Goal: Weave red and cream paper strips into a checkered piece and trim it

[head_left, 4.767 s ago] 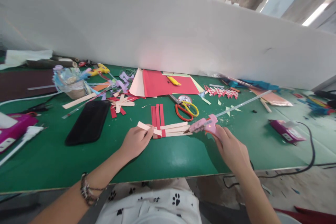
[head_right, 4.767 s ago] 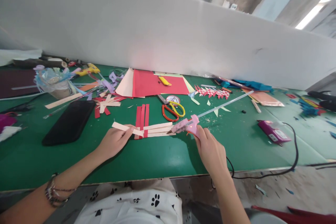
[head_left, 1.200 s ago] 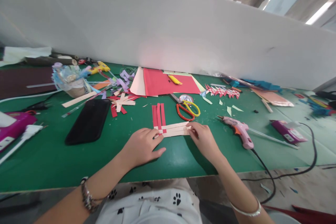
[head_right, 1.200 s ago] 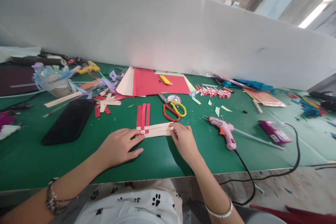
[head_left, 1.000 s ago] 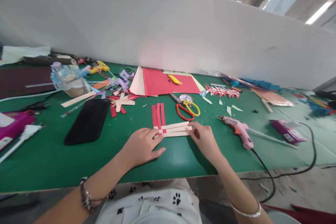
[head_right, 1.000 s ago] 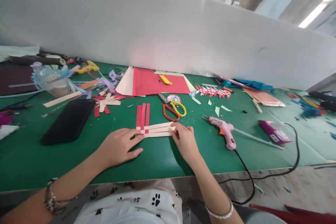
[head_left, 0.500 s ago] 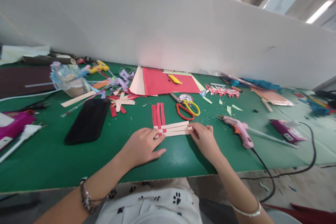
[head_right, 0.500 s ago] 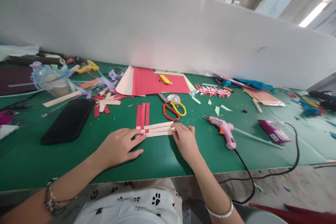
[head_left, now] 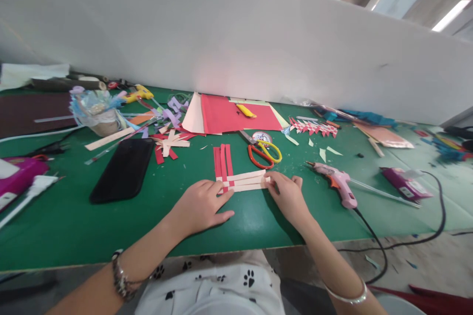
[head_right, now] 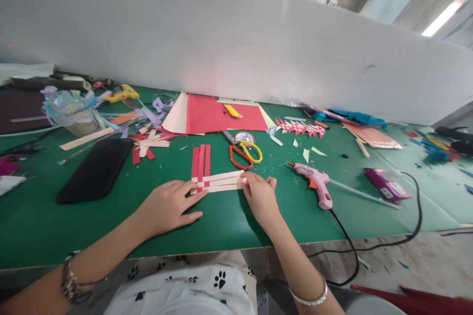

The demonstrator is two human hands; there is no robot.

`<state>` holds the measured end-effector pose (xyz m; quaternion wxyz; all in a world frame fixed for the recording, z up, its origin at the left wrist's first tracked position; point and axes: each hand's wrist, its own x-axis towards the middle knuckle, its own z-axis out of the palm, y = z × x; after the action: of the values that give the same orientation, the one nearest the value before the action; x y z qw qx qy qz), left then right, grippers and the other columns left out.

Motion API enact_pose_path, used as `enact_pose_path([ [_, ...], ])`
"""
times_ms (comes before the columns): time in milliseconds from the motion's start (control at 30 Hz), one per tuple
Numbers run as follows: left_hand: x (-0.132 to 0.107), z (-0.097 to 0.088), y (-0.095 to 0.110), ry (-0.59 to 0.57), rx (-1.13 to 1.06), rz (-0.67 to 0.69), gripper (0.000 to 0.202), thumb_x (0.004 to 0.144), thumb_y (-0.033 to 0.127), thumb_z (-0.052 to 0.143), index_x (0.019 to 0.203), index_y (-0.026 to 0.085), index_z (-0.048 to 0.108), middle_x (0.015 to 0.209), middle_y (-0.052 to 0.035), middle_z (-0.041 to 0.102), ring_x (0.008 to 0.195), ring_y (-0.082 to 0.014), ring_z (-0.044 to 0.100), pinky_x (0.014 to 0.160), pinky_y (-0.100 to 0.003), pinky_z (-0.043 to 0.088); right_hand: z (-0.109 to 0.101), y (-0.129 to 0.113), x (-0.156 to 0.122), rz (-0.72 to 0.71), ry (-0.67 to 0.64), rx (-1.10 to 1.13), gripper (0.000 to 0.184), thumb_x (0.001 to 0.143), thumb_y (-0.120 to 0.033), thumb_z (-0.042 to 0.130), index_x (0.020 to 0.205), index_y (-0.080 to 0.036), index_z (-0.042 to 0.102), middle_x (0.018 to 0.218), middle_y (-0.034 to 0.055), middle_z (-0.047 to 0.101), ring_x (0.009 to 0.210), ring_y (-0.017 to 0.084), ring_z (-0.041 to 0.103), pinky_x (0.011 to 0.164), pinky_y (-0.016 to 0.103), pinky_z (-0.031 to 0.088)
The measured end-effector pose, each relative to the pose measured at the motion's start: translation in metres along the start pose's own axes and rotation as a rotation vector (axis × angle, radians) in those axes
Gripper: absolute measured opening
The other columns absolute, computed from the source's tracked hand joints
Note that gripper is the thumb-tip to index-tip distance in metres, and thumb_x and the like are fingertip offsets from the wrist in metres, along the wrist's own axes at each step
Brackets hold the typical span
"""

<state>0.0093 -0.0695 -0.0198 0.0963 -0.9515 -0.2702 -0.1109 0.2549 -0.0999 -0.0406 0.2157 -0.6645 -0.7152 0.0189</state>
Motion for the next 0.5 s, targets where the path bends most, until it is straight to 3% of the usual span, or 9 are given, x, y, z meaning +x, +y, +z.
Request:
enact_pose_path([
  [367,-0.0004,0.0019,-0.0003,-0.001,0.004,-0.004,0.037,0.085,0.046,0.047,0.106,0.019,0.063,0.091,-0.0079,0.063,0.077,-0.0205,0.060,0.072,-0.033,0.047,-0.0007,-0.0026,0.0002,-0.021,0.047,-0.102,0.023,0.086,-0.015,0.037,0.093,-0.020,0.058,0.077,0.0013,0.066,0.068,0.014,0.055,0.066,0.030,0.018],
  [500,-0.0005,0.0031,-0.0007,-0.005,0.004,-0.001,0.038,0.085,0.046,0.047,0.107,0.019,0.062,0.092,-0.0087,0.063,0.079,-0.0214,0.060,0.072,-0.034,0.048,-0.0086,-0.0069,-0.0025,-0.007,0.174,-0.192,0.021,0.086,-0.015,0.038,0.090,-0.018,0.058,0.074,0.0017,0.064,0.071,0.015,0.055,0.067,0.031,0.018],
])
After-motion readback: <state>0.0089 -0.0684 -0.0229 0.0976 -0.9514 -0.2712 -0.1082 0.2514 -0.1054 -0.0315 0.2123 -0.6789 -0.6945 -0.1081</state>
